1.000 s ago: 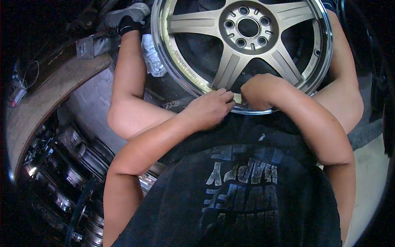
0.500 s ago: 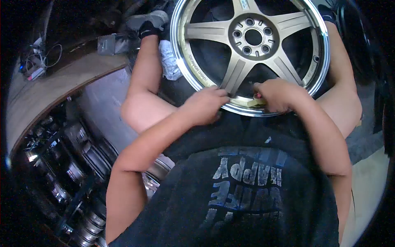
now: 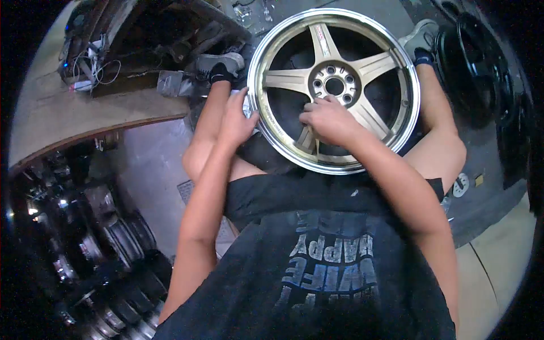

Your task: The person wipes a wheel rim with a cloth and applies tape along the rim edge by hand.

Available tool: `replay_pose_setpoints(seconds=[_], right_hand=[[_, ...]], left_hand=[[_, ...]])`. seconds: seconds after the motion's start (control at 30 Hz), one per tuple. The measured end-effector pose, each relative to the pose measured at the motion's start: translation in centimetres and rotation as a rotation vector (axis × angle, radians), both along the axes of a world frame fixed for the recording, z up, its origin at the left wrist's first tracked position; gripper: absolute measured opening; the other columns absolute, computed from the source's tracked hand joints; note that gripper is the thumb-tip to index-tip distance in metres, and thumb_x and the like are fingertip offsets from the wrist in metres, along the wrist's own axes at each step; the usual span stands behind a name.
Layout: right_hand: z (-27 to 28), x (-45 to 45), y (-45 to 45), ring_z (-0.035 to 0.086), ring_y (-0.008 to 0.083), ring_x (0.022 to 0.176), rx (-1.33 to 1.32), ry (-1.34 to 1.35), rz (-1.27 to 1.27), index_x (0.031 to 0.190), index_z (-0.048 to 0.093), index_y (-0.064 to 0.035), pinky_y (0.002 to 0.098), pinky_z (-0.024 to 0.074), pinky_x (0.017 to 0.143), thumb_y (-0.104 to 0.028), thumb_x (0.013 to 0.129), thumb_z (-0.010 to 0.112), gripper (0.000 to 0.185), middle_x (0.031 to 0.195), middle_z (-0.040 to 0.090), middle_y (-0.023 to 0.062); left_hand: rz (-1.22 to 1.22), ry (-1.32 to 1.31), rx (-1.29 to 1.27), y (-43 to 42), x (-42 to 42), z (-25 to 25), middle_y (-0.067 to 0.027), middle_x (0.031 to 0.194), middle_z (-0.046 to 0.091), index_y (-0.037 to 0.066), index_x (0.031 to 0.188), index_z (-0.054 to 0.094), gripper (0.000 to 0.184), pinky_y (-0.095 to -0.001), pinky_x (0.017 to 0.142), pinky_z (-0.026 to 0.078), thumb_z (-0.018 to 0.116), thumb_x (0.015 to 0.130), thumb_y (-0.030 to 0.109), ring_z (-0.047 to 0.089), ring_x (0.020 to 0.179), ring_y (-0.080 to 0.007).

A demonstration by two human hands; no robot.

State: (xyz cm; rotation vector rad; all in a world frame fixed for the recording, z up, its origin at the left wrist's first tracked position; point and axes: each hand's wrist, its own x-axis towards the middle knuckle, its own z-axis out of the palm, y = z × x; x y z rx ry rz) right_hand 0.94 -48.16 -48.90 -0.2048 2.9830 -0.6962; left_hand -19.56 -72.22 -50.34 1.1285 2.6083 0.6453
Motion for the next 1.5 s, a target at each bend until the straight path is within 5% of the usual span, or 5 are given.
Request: replay_pose_setpoints(seconds=[0.4,0.57,0.6,0.87,1.5], right_hand=[[-5.9,3.5,7.6,0.067,0.0432,0.109,-0.196,0.230,-0.992,0.120,0.067,0.0026,0.0500,0.0518,0.101,-0.027,0.087,0.081,0.046,0.113,0.069,0.0261],[-9.7,7.1,9.5,0.063,0.0488,0.129,-0.499,-0.539,-0.918,0.126,0.072,0.0093,0.0457,0.0457,0.112,-0.078,0.103,0.033,0.098,0.130,0.067,0.0375],[-10.9,7.1,9.5,0.069,0.0323,0.115,-0.526,-0.467,-0.955,0.134,0.066,0.0100,0.0415,0.0485,0.104,-0.070,0.105,0.046,0.087,0.122,0.072,0.0282],[-4.8,5.2,2.2,0.073,0.0429,0.112,-0.455,-0.797,-0.871,0.119,0.074,0.0121,0.0462,0.0533,0.102,-0.076,0.094,0.057,0.094,0.115,0.075,0.0328],[-0.5,-2.8,1.0,0.074,0.0439,0.102,-0.589,-0.154,-0.642,0.131,0.061,-0.0031,0.0504,0.0573,0.092,-0.026,0.088,0.079,0.051,0.105,0.075,0.0280]], left_hand=[[0.445,-1.143,-0.118,0.2,3.9,1.1,-0.0071,0.114,0.074,0.006,0.143,0.050,0.058,-0.0320,0.076,0.058,0.070,0.103,0.043,0.071,0.088,-0.0168],[0.440,-1.026,-0.037,0.9,4.5,1.4,-0.0167,0.121,0.073,0.001,0.142,0.055,0.063,-0.0405,0.087,0.060,0.078,0.097,0.037,0.073,0.104,-0.0242],[0.405,-0.927,-0.007,0.8,4.7,1.6,-0.0193,0.123,0.073,-0.001,0.144,0.055,0.065,-0.0415,0.091,0.059,0.079,0.095,0.036,0.073,0.107,-0.0276],[0.328,-0.355,0.641,3.8,-4.3,-1.8,-0.0189,0.124,0.076,0.002,0.128,0.071,0.041,-0.0408,0.104,0.053,0.072,0.093,0.023,0.071,0.121,-0.0333],[-0.357,0.115,-0.608,-2.6,6.5,1.5,-0.0150,0.107,0.076,0.017,0.140,0.064,0.047,-0.0518,0.084,0.059,0.061,0.093,0.014,0.073,0.102,-0.0357]])
